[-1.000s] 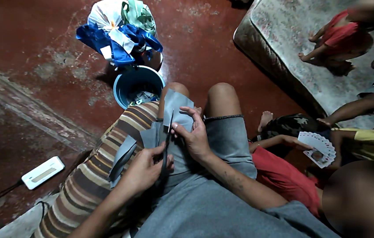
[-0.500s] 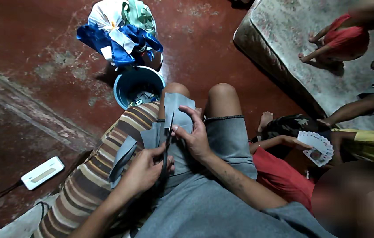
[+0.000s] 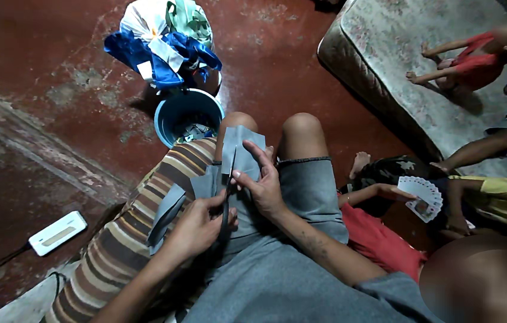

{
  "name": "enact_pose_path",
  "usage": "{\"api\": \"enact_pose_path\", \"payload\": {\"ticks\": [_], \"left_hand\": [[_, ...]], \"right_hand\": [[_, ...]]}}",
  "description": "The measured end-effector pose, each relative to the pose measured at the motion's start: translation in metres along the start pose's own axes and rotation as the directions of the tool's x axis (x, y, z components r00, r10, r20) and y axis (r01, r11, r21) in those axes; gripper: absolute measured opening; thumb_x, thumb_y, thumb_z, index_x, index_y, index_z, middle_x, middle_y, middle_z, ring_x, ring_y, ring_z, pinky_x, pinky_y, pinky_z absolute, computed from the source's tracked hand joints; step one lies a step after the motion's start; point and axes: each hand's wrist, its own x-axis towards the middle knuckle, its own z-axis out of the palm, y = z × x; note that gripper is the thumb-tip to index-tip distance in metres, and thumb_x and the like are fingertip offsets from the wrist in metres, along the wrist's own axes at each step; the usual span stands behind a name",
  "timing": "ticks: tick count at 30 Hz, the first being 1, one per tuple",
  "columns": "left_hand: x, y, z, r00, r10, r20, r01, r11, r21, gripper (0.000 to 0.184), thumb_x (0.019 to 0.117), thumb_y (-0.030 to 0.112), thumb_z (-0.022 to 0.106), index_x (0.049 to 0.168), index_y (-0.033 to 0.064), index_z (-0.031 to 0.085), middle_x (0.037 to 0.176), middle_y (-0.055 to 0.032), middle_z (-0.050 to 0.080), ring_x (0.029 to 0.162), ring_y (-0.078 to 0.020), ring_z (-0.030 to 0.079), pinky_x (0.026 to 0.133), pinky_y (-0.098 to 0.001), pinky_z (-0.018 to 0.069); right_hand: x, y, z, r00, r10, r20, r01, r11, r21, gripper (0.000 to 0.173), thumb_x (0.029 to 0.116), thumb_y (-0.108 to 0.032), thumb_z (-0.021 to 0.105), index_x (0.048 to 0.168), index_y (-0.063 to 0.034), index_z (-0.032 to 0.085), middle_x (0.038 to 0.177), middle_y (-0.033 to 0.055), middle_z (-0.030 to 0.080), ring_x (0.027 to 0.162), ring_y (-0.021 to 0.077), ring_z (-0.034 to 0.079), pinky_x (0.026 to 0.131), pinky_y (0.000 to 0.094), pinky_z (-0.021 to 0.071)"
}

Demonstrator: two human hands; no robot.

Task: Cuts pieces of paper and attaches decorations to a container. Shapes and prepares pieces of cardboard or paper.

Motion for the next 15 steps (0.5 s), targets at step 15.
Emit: {"api": "enact_pose_path", "payload": {"ticks": [15], "left_hand": [[0.0023, 0.0012, 0.0003, 1.000, 0.003, -0.015, -0.003, 1.000, 0.002, 0.045, 0.0991, 0.023, 0.067, 0.142, 0.0117, 0.060, 0.099, 0.0025, 0.078, 0.088, -0.0109, 0.075, 0.086, -0.0303, 0.0639]], "right_hand": [[0.0010, 0.0015, -0.0024, 0.998, -0.055, 0.044, 0.052, 0.996, 0.069, 0.071, 0.0888, 0.003, 0.071, 0.153, -0.0145, 0.047, 0.142, 0.0139, 0.055, 0.075, 0.0177, 0.067, 0.065, 0.0324, 0.0614]]}}
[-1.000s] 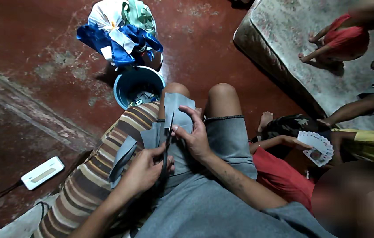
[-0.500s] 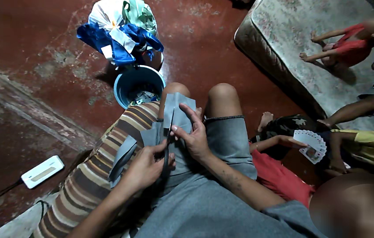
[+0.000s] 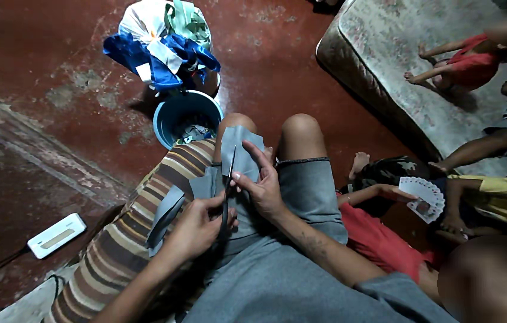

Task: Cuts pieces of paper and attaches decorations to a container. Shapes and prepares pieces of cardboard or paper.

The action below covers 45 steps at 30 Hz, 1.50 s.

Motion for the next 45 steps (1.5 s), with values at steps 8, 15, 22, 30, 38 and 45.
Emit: {"api": "enact_pose_path", "payload": {"ticks": [8, 15, 22, 30, 38, 45], "left_hand": [[0.002, 0.000, 0.000, 1.000, 0.001, -0.015, -0.002, 1.000, -0.011, 0.045, 0.0992, 0.022, 0.067, 0.142, 0.0118, 0.060, 0.101, 0.0018, 0.078, 0.089, -0.0118, 0.076, 0.087, -0.0309, 0.0639], [0.004, 0.002, -0.001, 1.000, 0.003, -0.014, -0.003, 0.999, 0.033, 0.047, 0.0990, 0.028, 0.067, 0.143, 0.0122, 0.059, 0.104, 0.0033, 0.077, 0.092, -0.0091, 0.075, 0.088, -0.0304, 0.0629], [0.007, 0.000, -0.002, 0.999, 0.023, -0.025, -0.021, 0.997, 0.068, 0.044, 0.0988, 0.029, 0.067, 0.140, 0.0132, 0.062, 0.104, 0.0045, 0.077, 0.092, -0.0076, 0.074, 0.088, -0.0299, 0.0624], [0.009, 0.002, -0.002, 0.999, 0.027, -0.029, -0.026, 0.999, 0.032, 0.040, 0.0987, 0.027, 0.068, 0.136, 0.0136, 0.064, 0.102, 0.0042, 0.078, 0.090, -0.0093, 0.075, 0.087, -0.0308, 0.0635], [0.009, 0.002, 0.000, 0.998, 0.051, -0.033, -0.051, 0.999, -0.001, 0.034, 0.0992, 0.023, 0.067, 0.131, 0.0104, 0.067, 0.101, 0.0023, 0.077, 0.090, -0.0112, 0.075, 0.087, -0.0319, 0.0643], [0.007, 0.005, 0.001, 0.999, 0.043, -0.032, -0.043, 0.999, 0.011, 0.023, 0.0991, 0.022, 0.067, 0.120, 0.0129, 0.071, 0.097, 0.0034, 0.077, 0.088, -0.0095, 0.075, 0.084, -0.0293, 0.0638]], "right_hand": [[-0.002, 0.000, 0.001, 1.000, 0.002, 0.018, -0.002, 1.000, 0.000, 0.071, 0.0886, 0.005, 0.071, 0.153, -0.0151, 0.048, 0.141, 0.0134, 0.056, 0.075, 0.0179, 0.067, 0.065, 0.0324, 0.0619], [-0.003, 0.000, 0.001, 1.000, 0.017, 0.015, -0.017, 1.000, -0.001, 0.072, 0.0879, 0.004, 0.072, 0.152, -0.0165, 0.049, 0.139, 0.0128, 0.058, 0.075, 0.0181, 0.067, 0.066, 0.0328, 0.0621], [-0.004, -0.001, 0.001, 1.000, 0.014, 0.012, -0.014, 1.000, -0.009, 0.071, 0.0872, 0.005, 0.072, 0.151, -0.0155, 0.050, 0.135, 0.0141, 0.060, 0.075, 0.0186, 0.068, 0.066, 0.0334, 0.0624], [-0.006, -0.003, 0.002, 0.999, 0.038, 0.015, -0.038, 0.999, -0.004, 0.071, 0.0874, 0.006, 0.072, 0.152, -0.0145, 0.049, 0.129, 0.0157, 0.063, 0.076, 0.0197, 0.068, 0.068, 0.0336, 0.0625], [-0.010, -0.002, 0.002, 0.999, 0.044, 0.015, -0.044, 0.999, -0.031, 0.069, 0.0873, 0.005, 0.072, 0.151, -0.0133, 0.051, 0.138, 0.0121, 0.060, 0.082, 0.0173, 0.069, 0.073, 0.0327, 0.0626], [-0.017, 0.000, -0.001, 1.000, 0.023, 0.015, -0.022, 0.994, -0.110, 0.066, 0.0865, 0.001, 0.074, 0.148, -0.0107, 0.053, 0.144, 0.0090, 0.057, 0.103, 0.0146, 0.068, 0.088, 0.0312, 0.0603]]}}
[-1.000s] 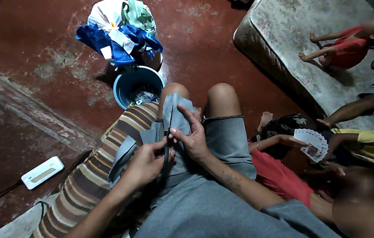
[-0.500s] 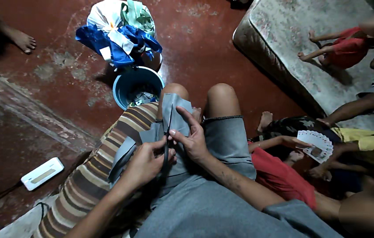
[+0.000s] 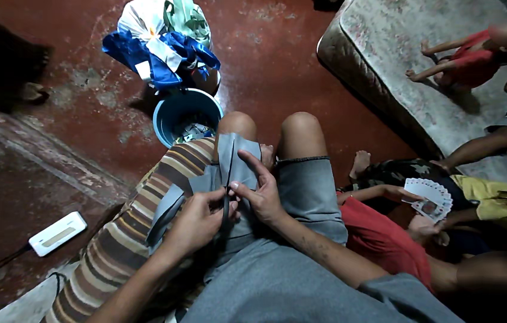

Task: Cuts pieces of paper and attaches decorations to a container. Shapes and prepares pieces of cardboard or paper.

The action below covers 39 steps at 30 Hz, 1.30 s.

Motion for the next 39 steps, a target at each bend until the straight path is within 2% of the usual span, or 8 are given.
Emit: {"api": "enact_pose_path", "payload": {"ticks": [5, 8, 14, 19, 25, 32, 36, 39], "left_hand": [[-0.0031, -0.0005, 0.0008, 1.000, -0.017, 0.005, 0.017, 1.000, -0.017, 0.026, 0.0987, 0.022, 0.067, 0.121, 0.0114, 0.071, 0.098, 0.0025, 0.077, 0.088, -0.0110, 0.075, 0.084, -0.0306, 0.0640], [-0.0015, 0.0004, -0.0012, 1.000, -0.023, 0.002, 0.023, 1.000, 0.004, 0.027, 0.0991, 0.025, 0.067, 0.122, 0.0114, 0.070, 0.099, 0.0027, 0.077, 0.090, -0.0098, 0.075, 0.085, -0.0301, 0.0637], [-0.0012, 0.0012, -0.0010, 1.000, -0.021, 0.003, 0.021, 0.999, -0.037, 0.025, 0.0982, 0.019, 0.069, 0.121, 0.0095, 0.071, 0.098, 0.0010, 0.077, 0.087, -0.0115, 0.075, 0.084, -0.0301, 0.0643], [0.0008, 0.0025, -0.0026, 0.999, -0.032, -0.012, 0.032, 0.999, 0.005, 0.034, 0.0976, 0.023, 0.069, 0.128, 0.0087, 0.068, 0.101, 0.0024, 0.077, 0.091, -0.0086, 0.074, 0.086, -0.0281, 0.0632], [0.0000, 0.0014, -0.0018, 1.000, -0.016, -0.005, 0.015, 0.999, -0.048, 0.038, 0.0970, 0.018, 0.070, 0.133, 0.0069, 0.066, 0.102, 0.0001, 0.077, 0.090, -0.0116, 0.075, 0.086, -0.0299, 0.0643], [0.0034, 0.0006, -0.0023, 0.999, -0.002, -0.034, 0.003, 1.000, 0.028, 0.038, 0.0970, 0.026, 0.070, 0.132, 0.0102, 0.068, 0.099, 0.0045, 0.076, 0.088, -0.0048, 0.073, 0.084, -0.0262, 0.0619], [0.0031, -0.0014, -0.0011, 0.999, 0.009, -0.036, -0.009, 1.000, -0.013, 0.039, 0.0979, 0.021, 0.069, 0.134, 0.0067, 0.065, 0.101, 0.0023, 0.077, 0.091, -0.0075, 0.074, 0.086, -0.0275, 0.0627], [0.0020, -0.0012, -0.0021, 0.999, 0.015, -0.029, -0.016, 0.999, -0.037, 0.040, 0.0970, 0.018, 0.070, 0.134, 0.0059, 0.065, 0.102, 0.0008, 0.077, 0.091, -0.0098, 0.074, 0.087, -0.0288, 0.0634]], "right_hand": [[-0.0031, 0.0005, -0.0013, 1.000, 0.022, 0.008, -0.022, 1.000, -0.015, 0.065, 0.0870, 0.001, 0.074, 0.148, -0.0099, 0.053, 0.144, 0.0088, 0.056, 0.103, 0.0146, 0.068, 0.086, 0.0312, 0.0613], [-0.0043, 0.0018, -0.0001, 1.000, 0.006, 0.019, -0.006, 1.000, -0.010, 0.065, 0.0870, 0.001, 0.074, 0.148, -0.0090, 0.053, 0.145, 0.0092, 0.057, 0.110, 0.0162, 0.067, 0.092, 0.0328, 0.0604], [-0.0049, 0.0018, -0.0009, 1.000, -0.005, 0.016, 0.005, 1.000, 0.001, 0.064, 0.0871, 0.002, 0.074, 0.147, -0.0084, 0.053, 0.145, 0.0101, 0.056, 0.110, 0.0165, 0.067, 0.090, 0.0320, 0.0612], [-0.0046, 0.0026, -0.0005, 0.999, -0.028, 0.033, 0.027, 1.000, 0.007, 0.066, 0.0872, 0.002, 0.074, 0.148, -0.0088, 0.052, 0.148, 0.0103, 0.053, 0.118, 0.0176, 0.065, 0.091, 0.0329, 0.0616], [-0.0016, 0.0030, -0.0049, 0.997, -0.054, 0.049, 0.055, 0.998, -0.007, 0.070, 0.0875, 0.002, 0.072, 0.152, -0.0113, 0.048, 0.149, 0.0094, 0.053, 0.108, 0.0163, 0.068, 0.088, 0.0324, 0.0614], [-0.0039, 0.0063, -0.0037, 0.993, -0.089, 0.074, 0.091, 0.995, -0.037, 0.070, 0.0882, -0.002, 0.073, 0.152, -0.0064, 0.046, 0.153, 0.0109, 0.050, 0.133, 0.0191, 0.055, 0.108, 0.0358, 0.0515], [-0.0031, 0.0064, -0.0045, 0.993, -0.098, 0.070, 0.104, 0.991, -0.082, 0.068, 0.0877, -0.004, 0.073, 0.151, -0.0059, 0.048, 0.152, 0.0101, 0.051, 0.136, 0.0187, 0.052, 0.113, 0.0366, 0.0473], [-0.0036, 0.0058, -0.0049, 0.993, -0.103, 0.061, 0.106, 0.993, -0.057, 0.070, 0.0871, -0.002, 0.072, 0.152, -0.0064, 0.047, 0.152, 0.0099, 0.050, 0.133, 0.0181, 0.054, 0.110, 0.0362, 0.0493]]}}
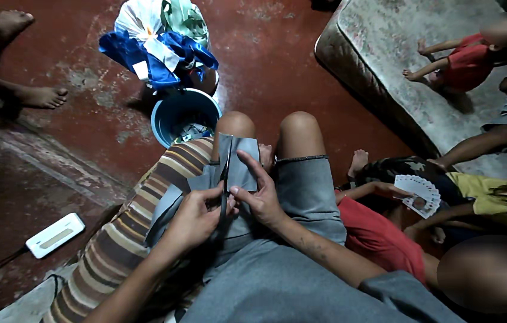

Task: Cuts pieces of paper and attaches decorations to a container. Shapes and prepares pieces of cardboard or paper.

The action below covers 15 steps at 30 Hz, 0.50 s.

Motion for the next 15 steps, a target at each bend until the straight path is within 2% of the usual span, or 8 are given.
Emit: {"api": "enact_pose_path", "payload": {"ticks": [2, 4, 6, 8, 9, 10, 12, 15], "left_hand": [[-0.001, 0.001, -0.001, 1.000, -0.001, -0.007, 0.001, 1.000, 0.023, 0.042, 0.0956, 0.019, 0.072, 0.135, 0.0067, 0.064, 0.102, 0.0028, 0.076, 0.091, -0.0065, 0.073, 0.086, -0.0257, 0.0622], [-0.001, -0.002, -0.001, 1.000, 0.008, -0.023, -0.006, 0.997, 0.079, 0.044, 0.0953, 0.024, 0.072, 0.136, 0.0079, 0.064, 0.102, 0.0049, 0.076, 0.089, -0.0028, 0.072, 0.084, -0.0233, 0.0610], [-0.002, -0.005, -0.001, 0.999, 0.018, -0.036, -0.013, 0.992, 0.124, 0.047, 0.0954, 0.029, 0.071, 0.138, 0.0088, 0.064, 0.103, 0.0051, 0.075, 0.089, -0.0014, 0.071, 0.084, -0.0236, 0.0599], [-0.003, -0.007, -0.001, 0.999, 0.022, -0.033, -0.018, 0.992, 0.122, 0.050, 0.0961, 0.029, 0.070, 0.141, 0.0090, 0.061, 0.104, 0.0049, 0.077, 0.092, -0.0045, 0.073, 0.087, -0.0270, 0.0616], [-0.003, -0.007, -0.002, 0.999, 0.023, -0.029, -0.019, 0.991, 0.129, 0.051, 0.0965, 0.030, 0.070, 0.142, 0.0094, 0.060, 0.105, 0.0050, 0.077, 0.093, -0.0055, 0.073, 0.088, -0.0280, 0.0619], [-0.004, -0.008, -0.003, 0.999, 0.023, -0.026, -0.019, 0.989, 0.145, 0.052, 0.0967, 0.032, 0.069, 0.143, 0.0102, 0.060, 0.106, 0.0055, 0.077, 0.093, -0.0055, 0.073, 0.089, -0.0283, 0.0615], [-0.005, -0.010, -0.004, 1.000, 0.024, -0.018, -0.020, 0.986, 0.168, 0.052, 0.0966, 0.034, 0.069, 0.143, 0.0117, 0.060, 0.106, 0.0055, 0.077, 0.094, -0.0052, 0.073, 0.089, -0.0288, 0.0611], [-0.004, -0.009, -0.004, 0.999, 0.034, -0.003, -0.033, 0.982, 0.184, 0.052, 0.0960, 0.033, 0.069, 0.142, 0.0116, 0.060, 0.107, 0.0049, 0.076, 0.095, -0.0054, 0.073, 0.090, -0.0298, 0.0610]], "right_hand": [[0.000, 0.000, 0.001, 1.000, 0.016, -0.004, -0.016, 0.999, 0.034, 0.071, 0.0870, -0.001, 0.072, 0.153, -0.0084, 0.047, 0.150, 0.0103, 0.051, 0.123, 0.0174, 0.061, 0.102, 0.0349, 0.0550], [-0.001, 0.000, -0.001, 1.000, 0.021, 0.022, -0.022, 0.998, 0.057, 0.071, 0.0879, -0.003, 0.072, 0.154, -0.0084, 0.045, 0.151, 0.0118, 0.050, 0.123, 0.0193, 0.061, 0.101, 0.0367, 0.0562], [-0.002, -0.004, -0.005, 0.999, 0.003, 0.032, -0.002, 0.999, -0.035, 0.068, 0.0905, -0.012, 0.073, 0.153, -0.0085, 0.046, 0.147, 0.0129, 0.052, 0.119, 0.0194, 0.063, 0.099, 0.0375, 0.0575], [-0.001, -0.010, -0.013, 0.999, -0.048, -0.017, 0.041, 0.956, -0.292, 0.057, 0.0942, -0.026, 0.073, 0.146, -0.0120, 0.055, 0.137, 0.0104, 0.060, 0.092, 0.0129, 0.068, 0.078, 0.0325, 0.0617], [0.002, -0.014, -0.020, 0.993, -0.112, -0.037, 0.085, 0.893, -0.441, 0.052, 0.0948, -0.031, 0.072, 0.142, -0.0138, 0.060, 0.133, 0.0086, 0.062, 0.078, 0.0081, 0.064, 0.065, 0.0271, 0.0581], [0.007, -0.019, -0.029, 0.984, -0.177, -0.035, 0.127, 0.815, -0.565, 0.049, 0.0951, -0.033, 0.071, 0.139, -0.0149, 0.064, 0.132, 0.0078, 0.061, 0.072, 0.0056, 0.058, 0.059, 0.0241, 0.0520], [0.023, -0.030, -0.048, 0.974, -0.227, -0.005, 0.164, 0.720, -0.674, 0.047, 0.0940, -0.036, 0.070, 0.136, -0.0143, 0.066, 0.131, 0.0099, 0.057, 0.079, 0.0088, 0.058, 0.063, 0.0262, 0.0520], [0.065, -0.052, -0.065, 0.958, -0.117, 0.262, 0.251, 0.786, -0.566, 0.059, 0.0940, -0.033, 0.068, 0.144, -0.0056, 0.055, 0.138, 0.0151, 0.056, 0.113, 0.0189, 0.062, 0.090, 0.0354, 0.0559]]}}
